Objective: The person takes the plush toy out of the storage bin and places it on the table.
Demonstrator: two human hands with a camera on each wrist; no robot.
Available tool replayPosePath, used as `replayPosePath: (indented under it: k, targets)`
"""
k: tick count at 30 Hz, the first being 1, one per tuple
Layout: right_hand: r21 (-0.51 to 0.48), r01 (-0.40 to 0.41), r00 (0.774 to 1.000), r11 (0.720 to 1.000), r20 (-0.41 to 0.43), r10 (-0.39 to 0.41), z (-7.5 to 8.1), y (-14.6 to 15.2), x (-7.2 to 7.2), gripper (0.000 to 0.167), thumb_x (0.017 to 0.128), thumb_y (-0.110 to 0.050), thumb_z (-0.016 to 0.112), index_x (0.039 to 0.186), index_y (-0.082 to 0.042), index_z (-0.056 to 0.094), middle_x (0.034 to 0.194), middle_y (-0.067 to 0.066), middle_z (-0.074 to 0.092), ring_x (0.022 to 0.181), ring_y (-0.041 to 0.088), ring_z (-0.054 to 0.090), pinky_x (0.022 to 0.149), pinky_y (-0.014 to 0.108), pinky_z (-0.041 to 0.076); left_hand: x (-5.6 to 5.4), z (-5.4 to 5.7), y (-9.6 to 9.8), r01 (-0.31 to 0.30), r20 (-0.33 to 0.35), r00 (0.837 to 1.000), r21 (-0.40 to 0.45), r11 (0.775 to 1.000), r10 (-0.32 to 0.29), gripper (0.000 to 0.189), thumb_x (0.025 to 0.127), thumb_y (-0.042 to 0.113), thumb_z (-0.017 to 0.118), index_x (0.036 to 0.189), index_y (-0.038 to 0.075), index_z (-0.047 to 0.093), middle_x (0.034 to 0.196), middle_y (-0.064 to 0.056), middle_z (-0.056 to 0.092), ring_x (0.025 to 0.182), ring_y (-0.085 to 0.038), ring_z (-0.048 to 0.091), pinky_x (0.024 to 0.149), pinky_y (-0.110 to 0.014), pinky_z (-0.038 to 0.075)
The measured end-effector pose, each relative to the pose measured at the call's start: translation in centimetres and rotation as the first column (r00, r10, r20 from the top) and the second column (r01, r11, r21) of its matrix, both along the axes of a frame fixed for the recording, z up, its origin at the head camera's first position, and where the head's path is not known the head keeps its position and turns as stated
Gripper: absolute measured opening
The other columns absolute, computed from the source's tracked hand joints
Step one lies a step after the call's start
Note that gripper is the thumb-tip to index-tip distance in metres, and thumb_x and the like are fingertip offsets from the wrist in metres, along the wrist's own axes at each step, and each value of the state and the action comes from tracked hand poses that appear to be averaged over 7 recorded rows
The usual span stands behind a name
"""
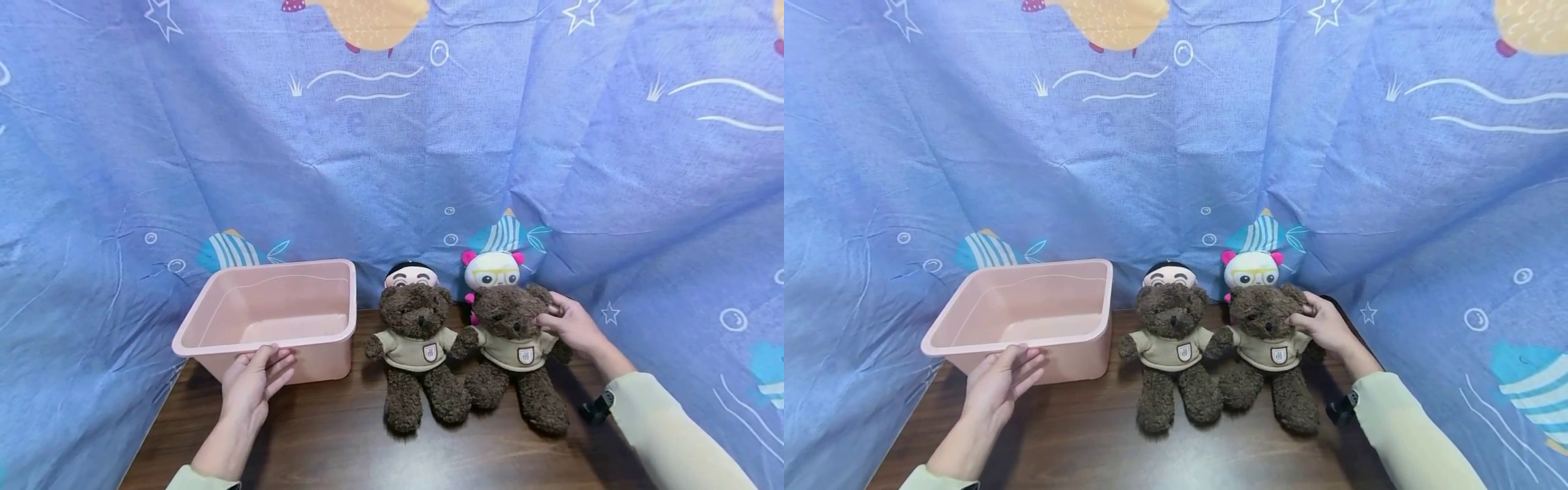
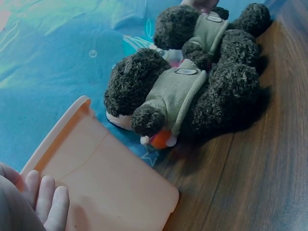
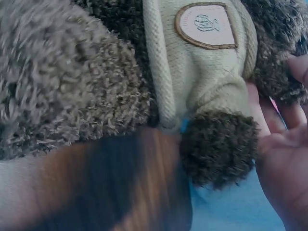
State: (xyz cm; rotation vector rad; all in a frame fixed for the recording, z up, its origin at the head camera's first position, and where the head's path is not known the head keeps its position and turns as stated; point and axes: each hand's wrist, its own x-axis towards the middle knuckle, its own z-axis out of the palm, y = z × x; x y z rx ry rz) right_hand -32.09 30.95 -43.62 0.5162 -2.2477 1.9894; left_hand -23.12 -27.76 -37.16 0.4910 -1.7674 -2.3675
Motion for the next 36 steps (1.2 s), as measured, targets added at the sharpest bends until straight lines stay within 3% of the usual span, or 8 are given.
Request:
replayPosePath:
  k: [4, 8, 15, 18, 21, 24, 28, 36]
  targets:
    - [-0.072, -0.081, 0.996, 0.994, 0.019, 0.082, 0.8, 0.8, -0.4, 0.053, 0.092, 0.018, 0.053, 0.136, -0.012, 0.056, 0.098, -0.006, 0.076, 0.074, 0.004, 0.064, 0.06, 0.017, 0.056, 0.1, 0.0, 0.0, 0.001, 0.002, 1.0, -0.005, 1.0, 0.0, 0.014, 0.102, 0.012, 0.056, 0.112, 0.007, 0.049, 0.08, 0.008, 0.077, 0.085, -0.009, 0.077, 0.081, -0.031, 0.064]
    - [-0.028, -0.125, 0.99, 0.992, 0.056, 0.127, 2.3, 1.9, -1.0, 0.07, 0.093, 0.017, 0.054, 0.156, 0.007, 0.026, 0.104, -0.009, 0.071, 0.085, 0.003, 0.067, 0.073, 0.022, 0.062, 0.1, 0.0, -0.1, 0.005, 0.01, 1.0, -0.003, 1.0, -0.005, 0.014, 0.102, 0.013, 0.056, 0.112, 0.008, 0.05, 0.08, 0.008, 0.077, 0.085, -0.009, 0.077, 0.083, -0.032, 0.064]
    - [-0.189, -0.33, 0.937, 0.925, 0.049, 0.345, 0.9, 2.9, -2.6, 0.075, 0.09, 0.025, 0.044, 0.139, -0.029, 0.056, 0.107, -0.005, 0.072, 0.094, 0.007, 0.07, 0.086, 0.029, 0.062, 0.2, -0.2, -0.3, 0.03, 0.013, 0.999, 0.005, 1.0, -0.03, 0.012, 0.103, 0.015, 0.056, 0.112, 0.009, 0.051, 0.081, 0.008, 0.078, 0.086, -0.009, 0.077, 0.084, -0.032, 0.064]
    - [-0.223, -0.354, 0.926, 0.908, 0.05, 0.374, -0.1, 2.5, -2.9, 0.074, 0.091, 0.025, 0.044, 0.14, -0.029, 0.056, 0.117, -0.005, 0.074, 0.103, 0.009, 0.071, 0.088, 0.029, 0.062, 0.2, 0.0, -0.3, 0.023, 0.019, 1.0, -0.003, 1.0, -0.023, 0.011, 0.102, 0.015, 0.057, 0.11, 0.009, 0.053, 0.081, 0.007, 0.078, 0.086, -0.009, 0.077, 0.083, -0.033, 0.064]
    - [-0.212, -0.31, 0.939, 0.927, 0.083, 0.333, -0.6, 2.3, -3.2, 0.071, 0.091, 0.022, 0.048, 0.149, -0.019, 0.045, 0.124, -0.004, 0.072, 0.105, 0.01, 0.071, 0.088, 0.028, 0.061, 0.1, 0.1, -0.3, 0.012, 0.024, 1.0, -0.004, 1.0, -0.012, 0.01, 0.101, 0.014, 0.058, 0.108, 0.008, 0.055, 0.081, 0.006, 0.077, 0.086, -0.011, 0.077, 0.083, -0.034, 0.064]
    - [-0.2, -0.249, 0.95, 0.948, 0.139, 0.279, -0.7, 2.3, -3.1, 0.079, 0.094, 0.017, 0.049, 0.161, 0.002, 0.011, 0.129, 0.003, 0.063, 0.1, 0.009, 0.07, 0.087, 0.026, 0.061, 0.2, 0.1, -0.2, 0.024, 0.023, 0.999, 0.004, 1.0, -0.024, 0.012, 0.102, 0.015, 0.058, 0.111, 0.009, 0.052, 0.081, 0.007, 0.077, 0.087, -0.01, 0.077, 0.085, -0.034, 0.063]
    - [-0.278, -0.233, 0.935, 0.932, 0.199, 0.293, -0.3, 2.4, -2.9, 0.083, 0.1, 0.009, 0.042, 0.151, 0.012, -0.023, 0.122, 0.001, 0.059, 0.094, 0.009, 0.069, 0.087, 0.028, 0.061, 0.2, 0.0, -0.4, 0.048, 0.025, 0.999, 0.03, 0.998, -0.048, 0.013, 0.103, 0.017, 0.058, 0.111, 0.01, 0.051, 0.083, 0.007, 0.078, 0.089, -0.01, 0.077, 0.088, -0.035, 0.063]
    - [-0.073, -0.084, 0.965, 0.994, 0.242, 0.099, 1.1, 1.2, -2.6, 0.088, 0.103, -0.011, 0.059, 0.158, 0.009, -0.006, 0.12, -0.018, 0.06, 0.104, 0.005, 0.068, 0.087, 0.028, 0.06, 0.5, 0.2, -1.8, 0.151, 0.066, 0.987, -0.049, 0.987, -0.148, 0.011, 0.102, 0.026, 0.063, 0.108, 0.016, 0.061, 0.092, 0.007, 0.079, 0.095, -0.012, 0.077, 0.085, -0.037, 0.064]
